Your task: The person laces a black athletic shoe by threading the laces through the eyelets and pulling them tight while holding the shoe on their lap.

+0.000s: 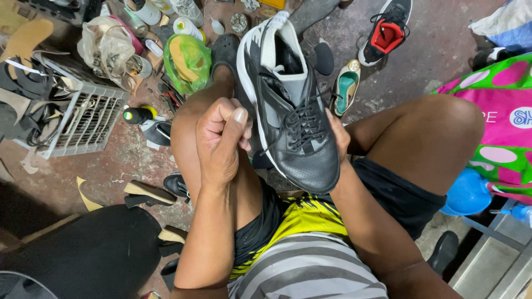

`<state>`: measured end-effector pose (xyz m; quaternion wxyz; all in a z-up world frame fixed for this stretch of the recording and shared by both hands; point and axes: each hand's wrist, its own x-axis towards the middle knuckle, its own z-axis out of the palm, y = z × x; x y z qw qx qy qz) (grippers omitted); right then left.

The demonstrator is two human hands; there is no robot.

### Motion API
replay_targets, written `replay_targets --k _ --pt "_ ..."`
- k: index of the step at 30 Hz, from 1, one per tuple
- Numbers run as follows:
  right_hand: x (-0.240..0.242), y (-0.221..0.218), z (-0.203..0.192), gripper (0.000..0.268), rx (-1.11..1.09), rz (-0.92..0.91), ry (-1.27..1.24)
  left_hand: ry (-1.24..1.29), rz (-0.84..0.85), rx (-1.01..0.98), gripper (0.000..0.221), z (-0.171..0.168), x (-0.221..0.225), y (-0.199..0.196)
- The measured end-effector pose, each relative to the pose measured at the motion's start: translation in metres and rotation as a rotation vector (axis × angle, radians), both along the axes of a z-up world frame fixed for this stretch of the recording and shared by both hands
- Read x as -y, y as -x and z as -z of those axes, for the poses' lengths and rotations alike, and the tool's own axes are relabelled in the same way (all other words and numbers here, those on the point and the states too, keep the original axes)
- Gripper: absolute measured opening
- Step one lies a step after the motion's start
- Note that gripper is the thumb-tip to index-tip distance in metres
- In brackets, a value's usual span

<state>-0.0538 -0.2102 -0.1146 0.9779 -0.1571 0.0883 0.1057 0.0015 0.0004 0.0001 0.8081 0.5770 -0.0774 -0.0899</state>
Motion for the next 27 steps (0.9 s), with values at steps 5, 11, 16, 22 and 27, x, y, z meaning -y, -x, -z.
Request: replay_targets --k 5,11,16,22,27 --pt "-0.002 -0.003 -0.006 0.052 0.006 0.028 0.021 -0.006 -0.009 0.002 0.027 0.002 0.002 -0.001" --pt "-0.005 -0.005 -0.018 0.060 -0.005 -0.037 0.058 -0.034 -0.020 0.009 0.028 0.002 0.005 -0.001" --pt "-0.004 -0.006 -0.016 0.064 0.052 -0.060 0.037 -0.078 -0.031 0.013 0.028 0.004 0.005 -0.003" --pt "-0.006 -0.007 -0.020 0.061 0.111 0.007 0.131 -0.105 -0.043 0.029 0.028 0.007 0.004 -0.003" --pt "-0.005 -0.008 -0.023 0.063 0.148 0.012 0.178 -0.101 -0.048 0.047 0.027 0.012 0.004 -0.004"
